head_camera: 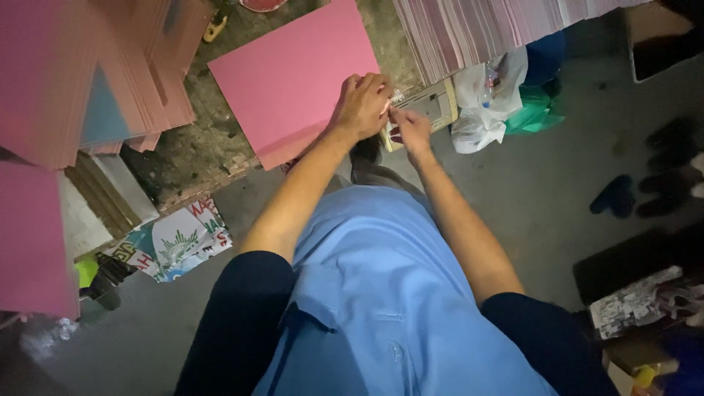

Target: Applying glue to the edges of pink paper sheets and stacking them to create a block or pad.

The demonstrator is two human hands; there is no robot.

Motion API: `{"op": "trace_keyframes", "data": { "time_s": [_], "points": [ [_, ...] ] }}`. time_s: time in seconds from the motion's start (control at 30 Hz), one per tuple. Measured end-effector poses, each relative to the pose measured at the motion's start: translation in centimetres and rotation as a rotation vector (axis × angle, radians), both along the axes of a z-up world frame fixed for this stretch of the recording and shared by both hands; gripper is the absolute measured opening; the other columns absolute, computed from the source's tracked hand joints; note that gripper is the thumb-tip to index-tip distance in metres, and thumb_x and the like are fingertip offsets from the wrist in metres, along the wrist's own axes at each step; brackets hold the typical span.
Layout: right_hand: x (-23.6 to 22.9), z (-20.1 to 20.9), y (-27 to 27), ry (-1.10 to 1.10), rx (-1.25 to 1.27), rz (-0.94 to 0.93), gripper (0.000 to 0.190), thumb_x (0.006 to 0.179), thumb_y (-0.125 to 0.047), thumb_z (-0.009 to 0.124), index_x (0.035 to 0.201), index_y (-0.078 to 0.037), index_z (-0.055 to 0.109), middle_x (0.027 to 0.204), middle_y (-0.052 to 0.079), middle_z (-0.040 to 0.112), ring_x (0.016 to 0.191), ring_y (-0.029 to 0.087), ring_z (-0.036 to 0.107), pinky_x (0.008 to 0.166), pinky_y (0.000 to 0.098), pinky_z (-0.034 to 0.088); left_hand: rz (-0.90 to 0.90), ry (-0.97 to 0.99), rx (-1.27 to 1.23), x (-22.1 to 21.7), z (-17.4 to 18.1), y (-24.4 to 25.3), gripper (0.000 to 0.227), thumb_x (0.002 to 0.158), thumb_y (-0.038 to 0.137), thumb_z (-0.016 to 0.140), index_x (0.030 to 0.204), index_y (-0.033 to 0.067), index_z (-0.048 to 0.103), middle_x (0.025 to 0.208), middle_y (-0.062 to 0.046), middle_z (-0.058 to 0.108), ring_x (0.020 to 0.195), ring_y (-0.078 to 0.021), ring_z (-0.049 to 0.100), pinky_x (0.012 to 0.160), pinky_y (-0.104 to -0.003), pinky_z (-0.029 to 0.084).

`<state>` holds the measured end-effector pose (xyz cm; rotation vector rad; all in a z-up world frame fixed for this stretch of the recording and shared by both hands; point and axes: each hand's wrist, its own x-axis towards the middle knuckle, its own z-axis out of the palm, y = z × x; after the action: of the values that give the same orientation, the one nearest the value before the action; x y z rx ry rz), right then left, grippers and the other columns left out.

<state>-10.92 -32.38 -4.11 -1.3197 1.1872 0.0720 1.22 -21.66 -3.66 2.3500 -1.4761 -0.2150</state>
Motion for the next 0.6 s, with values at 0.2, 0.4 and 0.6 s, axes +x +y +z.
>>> {"op": "trace_keyframes", "data": {
  "time_s": [0.2, 0.4, 0.6],
  "points": [
    [1.1, -3.1, -1.3, 0.056, -0.039, -0.001, 0.030, 0.085, -0.028, 0.081, 0.093, 0.000, 0.076, 0.088, 0.018, 0.077, 0.062, 0.025, 0.075, 0.055, 0.0415, 0.066, 0.102, -0.010, -0.085, -1.2, -0.6, 0.4, 0.038, 0.074, 0.029, 0.078, 0.106, 0.0160, 0.064, 0.113, -0.005, 0.059, 0.116, -0.0235, 0.053, 0.097, -0.046, 0.037],
    [1.1, -3.6, -2.3, 0.067, 0.042, 0.045, 0.022, 0.086, -0.025, 0.081, 0.095, -0.005, 0.077, 0.089, 0.013, 0.077, 0.067, 0.022, 0.075, 0.060, 0.0423, 0.065, 0.201, 0.003, -0.143, -2.0, -0.6, 2.5, 0.050, 0.072, 0.033, 0.084, 0.112, 0.0165, 0.061, 0.119, -0.006, 0.057, 0.122, -0.0243, 0.051, 0.100, -0.048, 0.037],
    [2.1, 1.9, -1.5, 0.057, 0.095, 0.099, 0.044, 0.083, -0.016, 0.081, 0.123, -0.002, 0.067, 0.097, 0.015, 0.077, 0.072, 0.019, 0.073, 0.064, 0.0357, 0.065, 0.366, 0.060, -0.187, -3.5, -0.3, 6.4, 0.054, 0.072, 0.035, 0.087, 0.115, 0.0171, 0.061, 0.125, -0.006, 0.057, 0.127, -0.0245, 0.050, 0.106, -0.047, 0.035]
  ]
}}
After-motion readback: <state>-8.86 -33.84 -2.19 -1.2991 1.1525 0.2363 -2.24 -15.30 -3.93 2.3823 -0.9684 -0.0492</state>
